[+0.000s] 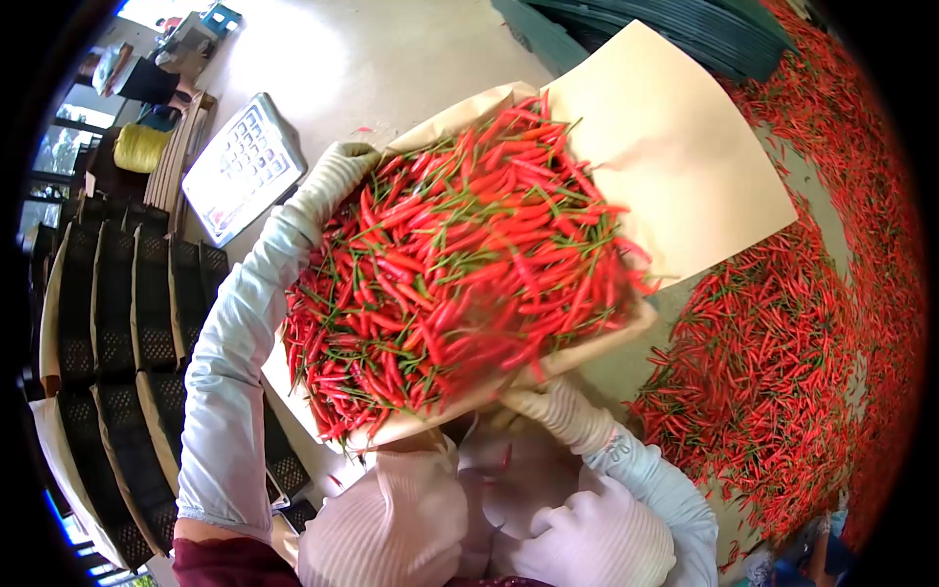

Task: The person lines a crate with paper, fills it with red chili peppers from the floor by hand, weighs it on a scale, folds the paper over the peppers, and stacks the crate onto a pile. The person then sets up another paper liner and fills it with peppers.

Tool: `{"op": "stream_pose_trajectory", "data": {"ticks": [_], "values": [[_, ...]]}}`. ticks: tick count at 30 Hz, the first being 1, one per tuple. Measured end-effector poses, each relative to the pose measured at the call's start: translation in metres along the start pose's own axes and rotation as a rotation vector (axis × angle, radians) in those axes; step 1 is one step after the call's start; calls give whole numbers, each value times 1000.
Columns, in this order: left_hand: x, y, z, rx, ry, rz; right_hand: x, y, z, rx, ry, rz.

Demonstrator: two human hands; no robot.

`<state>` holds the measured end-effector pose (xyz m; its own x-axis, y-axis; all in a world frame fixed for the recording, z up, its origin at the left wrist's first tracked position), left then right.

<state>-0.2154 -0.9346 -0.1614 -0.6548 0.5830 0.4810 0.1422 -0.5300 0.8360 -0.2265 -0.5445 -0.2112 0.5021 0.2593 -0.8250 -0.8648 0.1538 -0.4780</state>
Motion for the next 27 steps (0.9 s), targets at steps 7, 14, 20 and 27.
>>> {"op": "stream_pose_trajectory", "data": {"ticks": [7, 14, 20, 27], "values": [[-119, 3, 20, 73, 58, 341, 70, -67, -55, -267, -108, 84], [-131, 9, 40, 81, 56, -48, 82, -89, -61, -417, -469, 15], [-129, 10, 57, 58, 99, -154, 70, -62, -63, -605, -36, 473], [-71, 51, 203, 889, -202, -301, 32, 43, 29, -598, -287, 1001]]}}
Point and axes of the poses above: each hand's wrist, its own z-axis away from the middle knuckle, its own y-axis out of the back of the hand, x = y × z, the point moved 5 cm from there along -z, towards the middle knuckle, and after that the axes turned 1 degree about y, right-handed, at the moved point
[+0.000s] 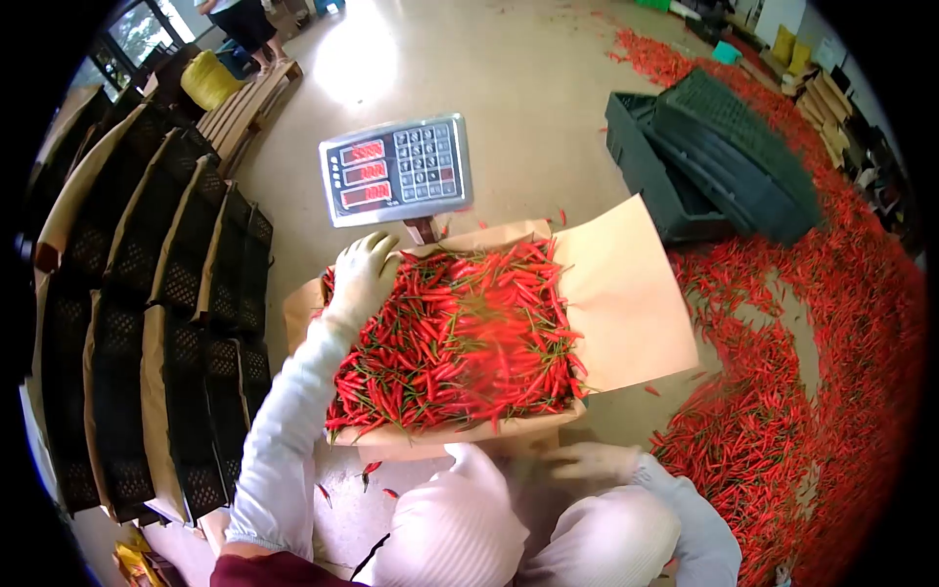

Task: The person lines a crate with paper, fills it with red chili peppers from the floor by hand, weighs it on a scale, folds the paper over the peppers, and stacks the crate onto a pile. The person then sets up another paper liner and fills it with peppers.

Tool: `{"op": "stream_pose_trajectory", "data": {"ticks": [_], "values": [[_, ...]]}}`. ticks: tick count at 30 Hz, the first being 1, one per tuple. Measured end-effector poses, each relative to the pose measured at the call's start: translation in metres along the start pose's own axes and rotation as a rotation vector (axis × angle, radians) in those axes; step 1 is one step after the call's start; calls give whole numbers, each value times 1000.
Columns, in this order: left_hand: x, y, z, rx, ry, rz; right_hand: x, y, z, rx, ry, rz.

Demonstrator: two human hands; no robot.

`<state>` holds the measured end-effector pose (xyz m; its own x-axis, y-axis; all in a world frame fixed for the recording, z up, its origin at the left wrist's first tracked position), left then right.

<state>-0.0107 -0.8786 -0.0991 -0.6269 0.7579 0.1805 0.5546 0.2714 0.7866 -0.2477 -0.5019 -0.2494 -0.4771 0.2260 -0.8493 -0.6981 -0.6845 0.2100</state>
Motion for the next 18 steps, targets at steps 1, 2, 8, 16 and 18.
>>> {"op": "stream_pose_trajectory", "data": {"ticks": [1, 2, 8, 16, 18], "values": [[15, 34, 15, 61, 14, 53, 6, 3, 28, 70, -233, -219], [28, 64, 38, 119, 27, 105, 11, 5, 56, 147, -158, -104], [67, 65, 295, -285, 345, 585, 23, -69, 112, 657, -381, -852], [84, 73, 415, -800, 848, 652, 14, -133, 153, 1025, -320, -1142], [84, 87, 393, -788, 794, 649, 11, -135, 163, 1088, -303, -1163]]}}
Point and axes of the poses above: each hand's wrist, its own z-axis away from the middle knuckle, its own y-axis out of the back of the hand, x = y × z, the point moved 5 cm from there along -z, towards the middle knuckle, and after that the axes turned 1 degree about y, right-handed, at the moved point
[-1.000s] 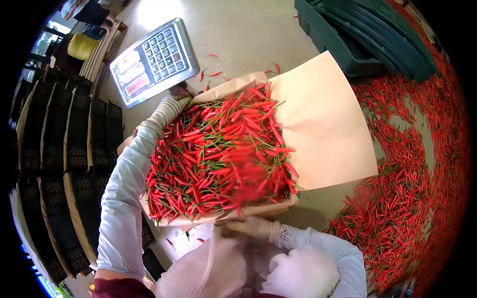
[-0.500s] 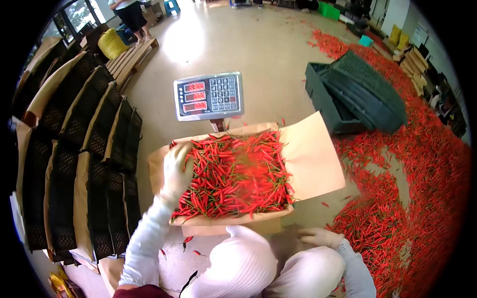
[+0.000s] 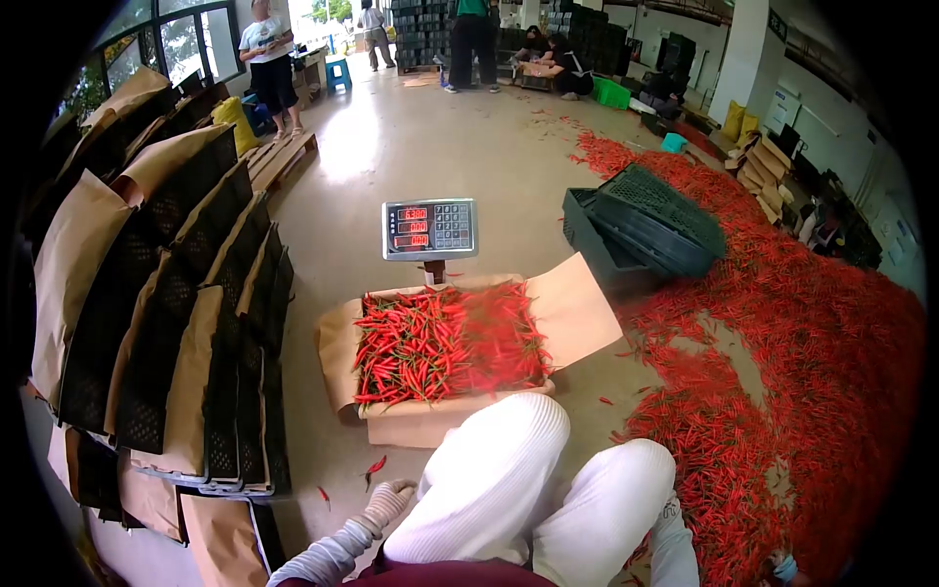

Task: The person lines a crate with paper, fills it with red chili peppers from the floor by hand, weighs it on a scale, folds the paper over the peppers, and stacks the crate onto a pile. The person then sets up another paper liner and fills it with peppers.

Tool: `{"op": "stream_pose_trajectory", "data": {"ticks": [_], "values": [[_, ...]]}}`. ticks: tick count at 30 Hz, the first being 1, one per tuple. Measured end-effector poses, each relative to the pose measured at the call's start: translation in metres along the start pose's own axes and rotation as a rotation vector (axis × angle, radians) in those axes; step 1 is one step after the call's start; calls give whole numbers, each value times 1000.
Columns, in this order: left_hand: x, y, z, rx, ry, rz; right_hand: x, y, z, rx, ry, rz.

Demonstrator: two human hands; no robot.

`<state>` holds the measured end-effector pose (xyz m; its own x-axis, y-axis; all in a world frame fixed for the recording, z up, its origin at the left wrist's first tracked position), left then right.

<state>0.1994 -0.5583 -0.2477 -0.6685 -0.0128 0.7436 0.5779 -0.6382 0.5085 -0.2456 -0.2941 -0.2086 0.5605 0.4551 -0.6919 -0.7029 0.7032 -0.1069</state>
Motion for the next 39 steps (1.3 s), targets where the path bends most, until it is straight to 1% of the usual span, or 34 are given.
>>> {"op": "stream_pose_trajectory", "data": {"ticks": [2, 4, 6, 7, 8, 9, 10, 11, 12, 13, 14, 15, 16, 17, 18, 19, 21, 22, 23, 25, 27, 28, 30, 31, 32, 33, 34, 35, 36, 38, 39], "values": [[9, 7, -10, 11, -103, -40, -7, 7, 4, 37, 32, -39], [7, 2, -22, 5, -94, -20, -25, 17, 4, 72, 80, -68], [11, -3, -26, 52, -205, 36, -61, 25, 1, 98, 172, -58], [19, -3, -23, 47, -185, 39, -86, 26, -1, 108, 256, 5], [24, -2, -24, 32, -167, 44, -125, 31, -3, 327, 587, 802], [29, -3, -22, 47, -189, 46, -167, 6, 16, 379, 670, 941], [31, -5, -18, 58, -207, 49, -196, -13, 21, 373, 755, 876], [34, -5, -16, 55, -197, 117, -229, -63, 52, 384, 807, 865], [36, -9, -16, 32, -176, 120, -246, -76, 28, 265, 928, 837], [36, -11, -17, 32, -137, 154, -261, -119, 34, 207, 975, 849], [35, -14, -18, 36, -96, 188, -275, -170, 38, 47, 1026, 1034], [35, -18, -24, 51, -144, 162, -267, -189, 6, 50, 1159, 1229], [38, -18, -26, 40, -123, 167, -255, -221, -15, -53, 1164, 1364], [50, -15, -28, 76, -208, 131, -241, -261, -29, -160, 1168, 1496], [62, -12, -30, 117, -295, 95, -231, -297, -36, -142, 1018, 1729], [69, -10, -32, 132, -319, 92, -224, -328, -42, -122, 858, 1952], [77, -5, -37, 140, -322, 72, -214, -367, -84, -139, 873, 2045], [80, -2, -38, 154, -337, 47, -215, -384, -95, -119, 845, 2084], [77, -1, -40, 134, -274, 63, -218, -397, -107, -130, 811, 2061], [62, -1, -42, 162, -272, 76, -225, -411, -130, -153, 780, 2040], [47, 0, -38, 200, -264, 71, -220, -413, -151, -367, 657, 1987], [39, -1, -34, 201, -253, 76, -215, -409, -159, -379, 652, 1992], [20, -8, -31, 143, -137, 95, -204, -402, -166, -373, 711, 1973], [16, -11, -31, 152, -129, 105, -207, -403, -148, -294, 745, 1947], [7, -18, -31, 85, -30, 89, -206, -407, -149, -305, 748, 1956], [1, -23, -29, 10, 69, 68, -204, -407, -150, -266, 731, 1967], [1, -24, -28, 10, 75, 69, -204, -408, -151, -225, 715, 1973], [6, -24, -27, 41, 28, 85, -206, -410, -150, -224, 756, 1980], [11, -24, -26, 72, -21, 100, -206, -409, -156, -226, 755, 1980], [17, -26, -27, 61, -18, 108, -207, -409, -168, -262, 848, 1913], [20, -25, -27, 79, -38, 97, -212, -413, -157, -251, 880, 1903]]}}
Point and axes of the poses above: each hand's wrist, its own z-axis away from the middle knuckle, its own y-axis out of the back of the hand, x = y × z, the point moved 5 cm from there along -z, towards the middle knuckle, and after that the axes turned 1 degree about y, right-handed, at the moved point
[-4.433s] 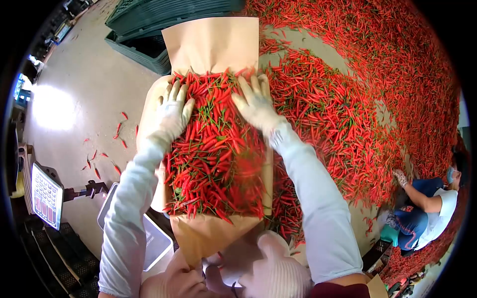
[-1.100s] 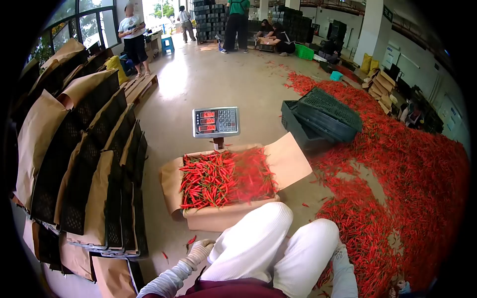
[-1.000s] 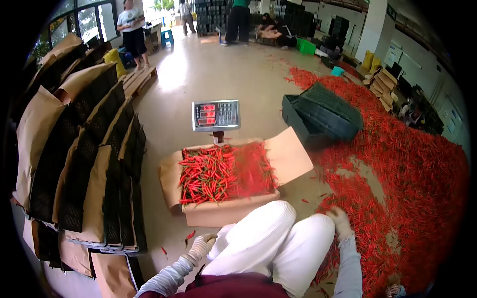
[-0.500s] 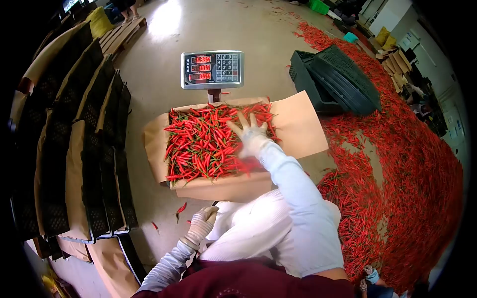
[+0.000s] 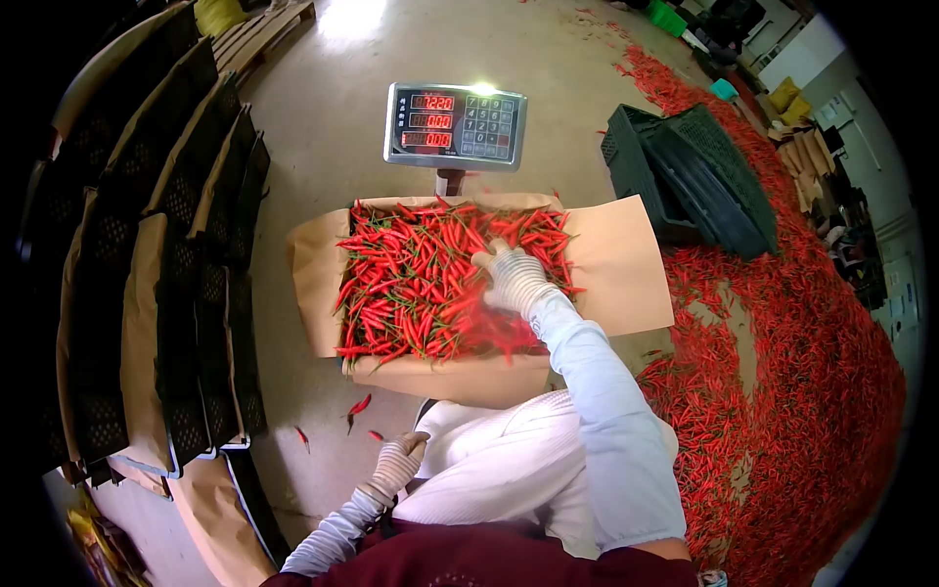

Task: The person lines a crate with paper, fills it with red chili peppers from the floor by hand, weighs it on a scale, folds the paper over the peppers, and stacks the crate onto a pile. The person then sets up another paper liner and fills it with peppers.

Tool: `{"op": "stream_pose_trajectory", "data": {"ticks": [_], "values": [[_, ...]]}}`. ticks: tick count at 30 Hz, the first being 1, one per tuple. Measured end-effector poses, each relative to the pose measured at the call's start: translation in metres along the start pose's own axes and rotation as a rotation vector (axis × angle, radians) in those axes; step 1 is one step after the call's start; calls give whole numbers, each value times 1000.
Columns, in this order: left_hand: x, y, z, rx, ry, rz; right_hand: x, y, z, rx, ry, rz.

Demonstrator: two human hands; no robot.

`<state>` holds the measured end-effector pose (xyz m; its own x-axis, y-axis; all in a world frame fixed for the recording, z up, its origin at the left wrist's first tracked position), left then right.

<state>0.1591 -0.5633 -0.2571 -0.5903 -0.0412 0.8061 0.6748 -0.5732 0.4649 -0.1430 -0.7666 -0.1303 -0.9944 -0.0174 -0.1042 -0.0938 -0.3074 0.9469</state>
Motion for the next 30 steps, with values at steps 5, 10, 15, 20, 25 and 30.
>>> {"op": "stream_pose_trajectory", "data": {"ticks": [5, 10, 15, 20, 25, 30], "values": [[-13, 6, 3, -10, 53, 74, -1, 25, 8, -59, 10, 16], [-41, 17, 10, 29, 84, 27, 20, 65, 24, 212, 42, -48], [-45, 19, 10, 38, 75, -55, 21, 102, 46, 432, 127, -82], [-44, 15, 7, 72, -9, -20, 29, 111, 55, 423, 116, -178], [-32, 17, 10, 33, 20, -49, 30, 121, 63, 477, 126, -275], [-44, 13, 7, 52, -6, -66, 28, 125, 66, 531, 168, -304]]}}
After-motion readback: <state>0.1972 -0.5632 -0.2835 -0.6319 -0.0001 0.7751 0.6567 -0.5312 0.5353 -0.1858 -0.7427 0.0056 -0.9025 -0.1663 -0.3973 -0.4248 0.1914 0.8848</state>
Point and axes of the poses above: each hand's wrist, its own z-axis away from the middle knuckle, its own y-axis out of the back of the hand, x = y × z, the point moved 5 cm from there along -z, towards the middle knuckle, and after that the axes turned 1 degree about y, right-handed, at the moved point
